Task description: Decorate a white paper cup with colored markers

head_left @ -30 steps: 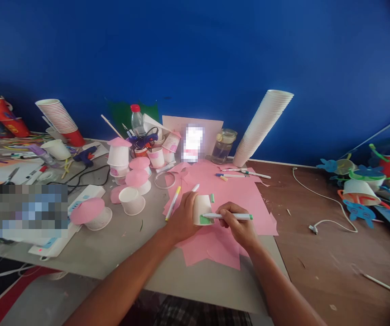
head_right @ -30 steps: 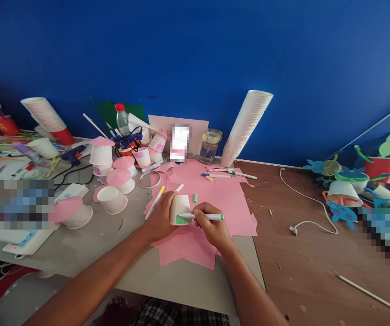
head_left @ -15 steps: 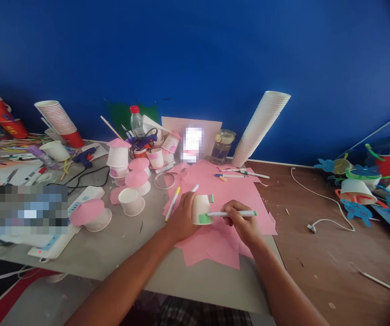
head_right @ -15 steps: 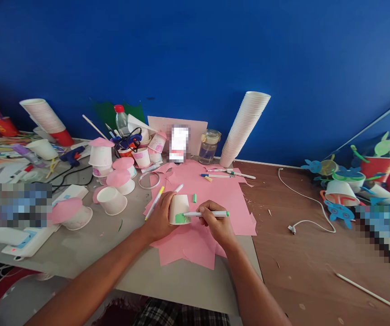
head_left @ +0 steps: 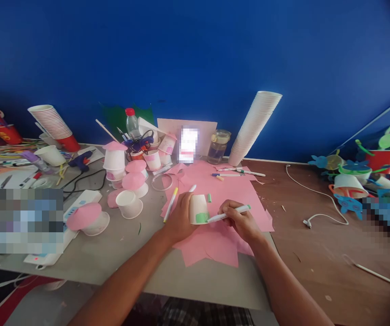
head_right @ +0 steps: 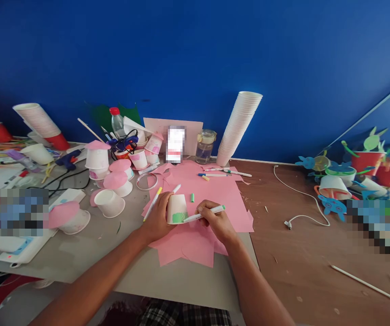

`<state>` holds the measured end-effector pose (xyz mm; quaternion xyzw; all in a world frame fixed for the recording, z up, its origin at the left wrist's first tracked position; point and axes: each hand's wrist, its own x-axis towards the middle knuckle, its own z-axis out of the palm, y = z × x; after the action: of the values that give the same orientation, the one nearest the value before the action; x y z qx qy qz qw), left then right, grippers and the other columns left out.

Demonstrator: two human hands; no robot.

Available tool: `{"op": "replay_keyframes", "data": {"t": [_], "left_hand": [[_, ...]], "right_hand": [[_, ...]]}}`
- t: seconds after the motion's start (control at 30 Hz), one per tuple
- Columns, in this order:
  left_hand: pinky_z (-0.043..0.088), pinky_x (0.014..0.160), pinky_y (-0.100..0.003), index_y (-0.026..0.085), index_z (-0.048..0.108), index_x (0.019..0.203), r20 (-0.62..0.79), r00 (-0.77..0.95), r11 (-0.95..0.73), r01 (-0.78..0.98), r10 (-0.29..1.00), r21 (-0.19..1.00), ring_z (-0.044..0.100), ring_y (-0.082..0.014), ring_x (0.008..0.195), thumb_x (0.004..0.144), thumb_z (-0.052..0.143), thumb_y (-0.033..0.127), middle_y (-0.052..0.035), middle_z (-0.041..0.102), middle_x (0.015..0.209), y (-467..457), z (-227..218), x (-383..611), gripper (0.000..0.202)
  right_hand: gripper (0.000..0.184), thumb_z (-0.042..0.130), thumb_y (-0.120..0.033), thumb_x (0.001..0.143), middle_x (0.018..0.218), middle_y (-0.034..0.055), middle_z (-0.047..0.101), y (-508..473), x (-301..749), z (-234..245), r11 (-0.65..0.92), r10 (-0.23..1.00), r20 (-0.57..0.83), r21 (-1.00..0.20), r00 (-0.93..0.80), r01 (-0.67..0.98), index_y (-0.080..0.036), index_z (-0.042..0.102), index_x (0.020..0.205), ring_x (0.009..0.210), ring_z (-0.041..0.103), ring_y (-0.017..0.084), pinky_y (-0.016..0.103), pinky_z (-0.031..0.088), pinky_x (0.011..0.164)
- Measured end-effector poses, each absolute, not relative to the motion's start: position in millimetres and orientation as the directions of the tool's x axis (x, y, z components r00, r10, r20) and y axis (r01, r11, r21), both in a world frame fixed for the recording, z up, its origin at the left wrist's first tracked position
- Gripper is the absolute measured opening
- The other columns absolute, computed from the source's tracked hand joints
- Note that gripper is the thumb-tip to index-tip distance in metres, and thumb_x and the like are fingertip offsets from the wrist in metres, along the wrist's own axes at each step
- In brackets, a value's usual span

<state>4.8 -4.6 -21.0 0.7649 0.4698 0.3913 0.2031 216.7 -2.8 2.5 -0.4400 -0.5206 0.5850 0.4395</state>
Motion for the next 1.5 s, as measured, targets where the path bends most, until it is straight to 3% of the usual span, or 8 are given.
{"op": "replay_keyframes", "data": {"t": [0.2, 0.37, 0.73, 0.97, 1.07, 1.5], "left_hand": [[0.048, 0.098, -0.049, 0.022, 0.037, 0.13, 0.415, 0.258, -0.485, 0.558, 0.872, 0.673, 0.054, -0.0305, 0.119, 0.075, 0.076, 0.034, -0.0151, 0.052, 0.128, -4.0, -18.7, 4.6, 0.069], [0.046, 0.1, -0.049, 0.022, 0.032, 0.134, 0.408, 0.276, -0.49, 0.563, 0.87, 0.665, 0.052, -0.0312, 0.121, 0.074, 0.077, 0.037, -0.0158, 0.05, 0.13, -3.6, -17.5, 4.4, 0.077], [0.046, 0.1, -0.05, 0.022, 0.032, 0.136, 0.408, 0.262, -0.482, 0.566, 0.874, 0.669, 0.053, -0.0309, 0.121, 0.073, 0.077, 0.032, -0.0154, 0.052, 0.129, -3.8, -19.7, 4.1, 0.078], [0.04, 0.106, -0.05, 0.022, 0.019, 0.148, 0.386, 0.292, -0.483, 0.577, 0.875, 0.658, 0.049, -0.0313, 0.127, 0.076, 0.076, 0.037, -0.0167, 0.048, 0.137, -2.4, -18.6, 2.9, 0.092], [0.04, 0.107, -0.05, 0.025, 0.017, 0.15, 0.369, 0.313, -0.484, 0.581, 0.875, 0.655, 0.049, -0.0309, 0.127, 0.079, 0.073, 0.035, -0.0162, 0.046, 0.137, -2.5, -19.3, 2.0, 0.092], [0.041, 0.106, -0.05, 0.028, 0.019, 0.148, 0.383, 0.321, -0.499, 0.587, 0.866, 0.638, 0.045, -0.0324, 0.13, 0.079, 0.073, 0.031, -0.0149, 0.041, 0.139, -4.8, -21.9, 0.9, 0.088]], "right_hand": [[0.025, 0.061, -0.038, 0.079, 0.051, -0.0025, 0.052, 0.8, 215.7, -1.8, -0.013, 0.992, 0.001, -0.994, -0.128, -0.108, -0.019, 0.059, 0.063, 0.046, 0.041, 0.01, 0.023, 0.03, 0.045], [0.024, 0.061, -0.037, 0.077, 0.048, -0.0029, 0.05, 0.1, 216.2, 1.8, -0.055, 0.98, -0.034, -0.993, -0.195, -0.101, -0.018, 0.06, 0.062, 0.043, 0.039, 0.009, 0.023, 0.027, 0.042], [0.024, 0.061, -0.038, 0.076, 0.046, -0.0035, 0.049, -0.5, 212.5, 6.9, -0.091, 0.983, -0.073, -0.991, -0.169, -0.103, -0.019, 0.059, 0.061, 0.043, 0.039, 0.01, 0.023, 0.026, 0.042], [0.024, 0.061, -0.037, 0.077, 0.046, -0.0037, 0.049, 0.8, 214.7, 2.6, -0.1, 0.977, -0.077, -0.989, -0.201, -0.109, -0.018, 0.06, 0.062, 0.043, 0.04, 0.009, 0.022, 0.028, 0.042], [0.024, 0.062, -0.039, 0.077, 0.048, -0.0034, 0.051, 0.5, 214.2, 2.9, -0.07, 0.988, -0.051, -0.989, -0.146, -0.133, -0.019, 0.06, 0.064, 0.045, 0.041, 0.01, 0.022, 0.028, 0.042], [0.027, 0.064, -0.042, 0.075, 0.048, -0.0026, 0.052, -0.4, 211.5, 5.4, -0.111, 0.976, -0.086, -0.987, -0.199, -0.119, -0.019, 0.06, 0.062, 0.044, 0.042, 0.01, 0.023, 0.029, 0.043]]}}
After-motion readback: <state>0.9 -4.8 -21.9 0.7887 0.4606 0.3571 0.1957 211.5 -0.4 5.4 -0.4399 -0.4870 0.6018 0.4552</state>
